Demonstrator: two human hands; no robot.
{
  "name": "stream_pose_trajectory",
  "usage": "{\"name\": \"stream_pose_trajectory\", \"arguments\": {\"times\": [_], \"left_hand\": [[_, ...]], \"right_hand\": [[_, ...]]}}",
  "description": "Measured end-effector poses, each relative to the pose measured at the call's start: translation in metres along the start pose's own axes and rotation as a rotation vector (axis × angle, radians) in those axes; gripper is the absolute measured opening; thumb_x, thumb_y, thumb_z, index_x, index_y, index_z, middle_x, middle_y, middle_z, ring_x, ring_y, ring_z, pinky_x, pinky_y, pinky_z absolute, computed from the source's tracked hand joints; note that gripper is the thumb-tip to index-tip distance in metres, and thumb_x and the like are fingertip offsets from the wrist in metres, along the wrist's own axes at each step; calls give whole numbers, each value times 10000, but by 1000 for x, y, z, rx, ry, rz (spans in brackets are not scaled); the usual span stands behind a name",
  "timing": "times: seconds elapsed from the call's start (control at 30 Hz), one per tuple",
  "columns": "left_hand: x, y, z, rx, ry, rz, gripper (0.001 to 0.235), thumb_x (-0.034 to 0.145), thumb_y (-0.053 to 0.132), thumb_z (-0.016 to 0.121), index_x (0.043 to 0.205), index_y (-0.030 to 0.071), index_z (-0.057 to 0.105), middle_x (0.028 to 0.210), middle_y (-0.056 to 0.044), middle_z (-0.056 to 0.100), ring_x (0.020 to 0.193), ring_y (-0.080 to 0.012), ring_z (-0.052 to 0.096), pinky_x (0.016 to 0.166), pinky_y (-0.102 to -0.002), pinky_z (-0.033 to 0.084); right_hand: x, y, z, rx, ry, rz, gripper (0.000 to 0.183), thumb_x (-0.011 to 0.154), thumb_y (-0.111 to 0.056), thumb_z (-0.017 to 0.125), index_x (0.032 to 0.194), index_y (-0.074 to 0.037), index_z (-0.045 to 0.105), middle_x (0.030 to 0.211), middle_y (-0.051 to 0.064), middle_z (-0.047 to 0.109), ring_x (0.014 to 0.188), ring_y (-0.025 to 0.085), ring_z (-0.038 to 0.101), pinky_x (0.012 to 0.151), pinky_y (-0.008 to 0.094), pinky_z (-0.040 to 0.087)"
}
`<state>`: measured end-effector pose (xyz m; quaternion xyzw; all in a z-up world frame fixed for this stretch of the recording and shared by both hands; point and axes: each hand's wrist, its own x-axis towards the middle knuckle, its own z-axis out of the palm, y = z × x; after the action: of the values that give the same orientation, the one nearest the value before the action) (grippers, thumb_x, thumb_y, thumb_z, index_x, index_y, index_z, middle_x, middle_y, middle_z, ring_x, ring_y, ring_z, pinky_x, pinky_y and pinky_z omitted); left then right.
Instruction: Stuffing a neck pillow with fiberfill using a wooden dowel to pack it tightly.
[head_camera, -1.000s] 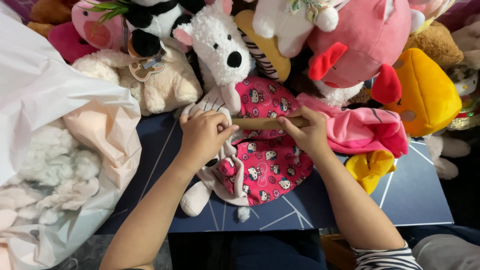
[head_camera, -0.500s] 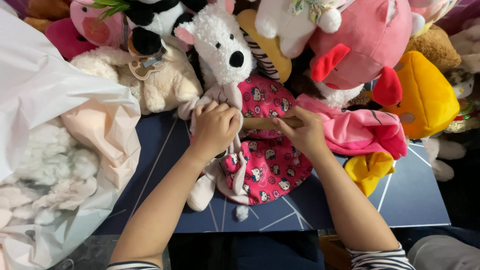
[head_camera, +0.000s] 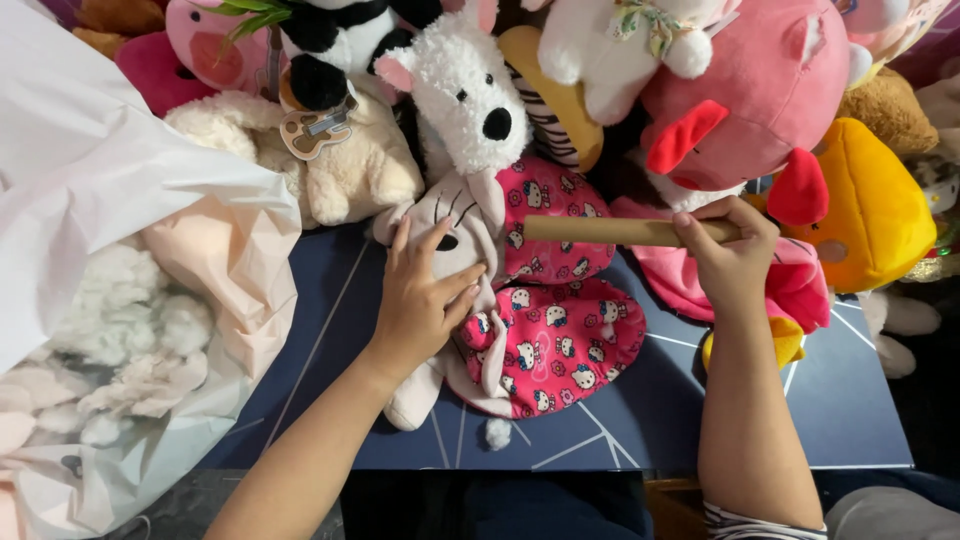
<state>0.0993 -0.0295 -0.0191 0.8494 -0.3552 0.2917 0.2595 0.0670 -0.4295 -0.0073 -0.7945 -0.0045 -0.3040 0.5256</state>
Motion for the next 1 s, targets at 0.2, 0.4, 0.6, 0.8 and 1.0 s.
{"name": "stream_pose_trajectory", "arguments": {"times": [0.2, 0.4, 0.6, 0.8, 1.0], "left_hand": [[-5, -9, 9, -137, 147, -12, 254, 935, 335, 649, 1158, 322, 769, 1390, -90, 557, 1388, -472, 413, 1116, -598, 299], [0, -26, -20, -280, 182, -368, 638, 627, 61, 639, 1258, 131, 570, 1150, -46, 472, 1041, -262, 508, 965, -413, 389], [5, -28, -36, -417, -104, -538, 625, 835, 241, 740, 1423, 140, 551, 1287, -154, 554, 1301, -419, 541, 1042, -522, 465], [-7, -34, -12, -442, 3, -411, 752, 836, 444, 767, 1443, 76, 520, 1275, -211, 560, 1283, -428, 543, 1074, -534, 435], [-4, -19, -15, -248, 102, -412, 747, 734, 368, 848, 1367, 97, 559, 1282, -152, 489, 1235, -404, 571, 1036, -509, 486]], "right_hand": [[-2, 11, 15, 162, 132, 42, 87, 1029, 4, 709, 998, 61, 652, 663, 177, 598, 513, 156, 569, 465, 241, 460], [-17, 73, 66, 505, 157, 195, 123, 994, -53, 696, 916, 20, 635, 747, 132, 648, 549, 122, 610, 536, 264, 552], [-27, -3, 88, 763, -11, 507, 175, 1014, -108, 659, 896, -14, 569, 725, 89, 575, 570, 192, 643, 519, 363, 624], [-34, 15, 93, 645, -122, 518, 187, 1012, -169, 640, 888, -43, 578, 676, 92, 568, 463, 122, 514, 380, 240, 486], [-22, 26, 80, 630, -84, 488, 207, 1015, -147, 681, 906, -18, 560, 719, 142, 567, 482, 185, 539, 408, 283, 495]]}}
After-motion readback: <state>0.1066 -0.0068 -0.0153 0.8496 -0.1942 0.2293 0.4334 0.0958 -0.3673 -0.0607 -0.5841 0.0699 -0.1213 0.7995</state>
